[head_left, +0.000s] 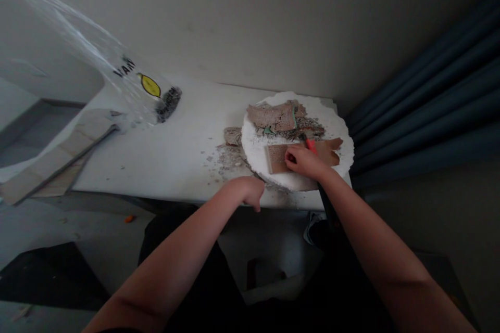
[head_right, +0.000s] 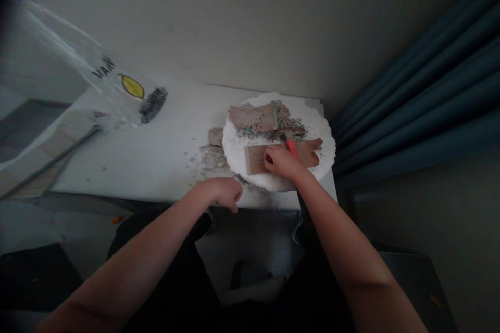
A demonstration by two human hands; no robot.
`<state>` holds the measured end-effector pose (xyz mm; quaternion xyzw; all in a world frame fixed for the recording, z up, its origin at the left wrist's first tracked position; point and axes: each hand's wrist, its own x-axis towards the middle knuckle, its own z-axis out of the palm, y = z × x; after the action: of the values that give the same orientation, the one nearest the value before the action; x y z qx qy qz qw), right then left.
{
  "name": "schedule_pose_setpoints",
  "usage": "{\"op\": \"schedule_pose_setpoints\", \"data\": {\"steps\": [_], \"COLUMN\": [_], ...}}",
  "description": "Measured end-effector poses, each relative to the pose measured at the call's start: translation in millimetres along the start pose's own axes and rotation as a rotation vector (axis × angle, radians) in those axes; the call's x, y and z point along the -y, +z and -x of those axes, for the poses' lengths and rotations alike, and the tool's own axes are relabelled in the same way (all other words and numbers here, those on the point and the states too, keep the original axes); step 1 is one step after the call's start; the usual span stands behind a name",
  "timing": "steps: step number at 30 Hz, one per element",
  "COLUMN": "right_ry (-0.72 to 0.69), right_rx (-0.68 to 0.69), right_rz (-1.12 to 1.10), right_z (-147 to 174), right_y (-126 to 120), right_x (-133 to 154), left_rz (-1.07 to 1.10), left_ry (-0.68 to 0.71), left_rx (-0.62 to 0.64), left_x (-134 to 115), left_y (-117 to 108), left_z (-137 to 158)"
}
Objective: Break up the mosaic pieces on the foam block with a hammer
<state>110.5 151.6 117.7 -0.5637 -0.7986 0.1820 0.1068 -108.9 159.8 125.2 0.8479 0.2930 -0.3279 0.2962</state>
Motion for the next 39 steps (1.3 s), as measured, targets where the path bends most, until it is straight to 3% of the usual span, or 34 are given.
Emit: {"op": "schedule_pose_setpoints", "data": {"steps": [3, 6, 15, 29, 33, 39], "right_ry": [-0.015, -0.015, -0.05, 0.011, -0.085, -0.138], "right_rx": [0.009, 0.012, 0.058, 0.057, 0.015, 0.054], "right_rz": [-0.001, 0.008, 0.018, 0.094, 0.037, 0.211], "right_z": [-2.1, -3.8, -5.6, -3.5, 0.1, 6.1], "right_y": [-1.1, -1.0, -4.1, -3.7, -6.5, -9.7], "right_x": [-0.2, -1.7, -3.5, 4.6, -1.4, -1.4], "left_rz": [-0.044, -0.116, -0.253, -0.202, -0.285, -0.301], "left_ry": [0.146, 0.172, 0.305, 0.17, 0.202, 0.18], "left_rx": [0.034, 0.06, 0.179, 0.187, 0.188, 0.189], "left_x": [-41.6, -68.1, -99.2, -106.8, -104.9, -101.6], "left_y": [12.4, 17.1, 19.0, 27.2, 27.7, 26.8], "left_z": [-8.6, -17.5, -42.6, -66.5, -66.4, -66.8]}}
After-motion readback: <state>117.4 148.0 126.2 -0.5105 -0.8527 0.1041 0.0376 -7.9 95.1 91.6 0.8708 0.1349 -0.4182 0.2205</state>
